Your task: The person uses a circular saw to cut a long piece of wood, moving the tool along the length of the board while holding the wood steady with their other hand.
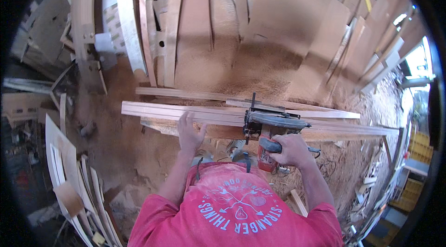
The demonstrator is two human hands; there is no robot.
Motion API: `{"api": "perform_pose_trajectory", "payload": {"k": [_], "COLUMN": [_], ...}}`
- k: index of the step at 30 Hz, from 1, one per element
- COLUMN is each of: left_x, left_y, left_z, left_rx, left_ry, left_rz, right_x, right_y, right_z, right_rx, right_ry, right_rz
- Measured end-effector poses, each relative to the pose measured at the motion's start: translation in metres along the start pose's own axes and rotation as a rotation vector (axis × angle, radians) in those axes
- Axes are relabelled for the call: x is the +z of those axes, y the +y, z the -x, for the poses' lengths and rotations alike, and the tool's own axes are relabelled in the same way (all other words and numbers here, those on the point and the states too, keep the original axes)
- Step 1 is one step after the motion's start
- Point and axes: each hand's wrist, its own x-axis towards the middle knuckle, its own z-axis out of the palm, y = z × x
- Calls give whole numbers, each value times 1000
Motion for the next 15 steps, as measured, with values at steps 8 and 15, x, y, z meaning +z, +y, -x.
{"api": "perform_pose_trajectory", "payload": {"k": [8,15], "left_x": [45,87], "left_y": [66,96], "left_z": [43,46], "left_rx": [-215,-765], "left_ry": [-160,-491], "left_rz": [133,1173], "right_x": [13,10], "right_y": [26,16], "right_z": [-6,-26], "right_rx": [-125,-148], "right_ry": [-224,-338], "right_rz": [-80,-142]}}
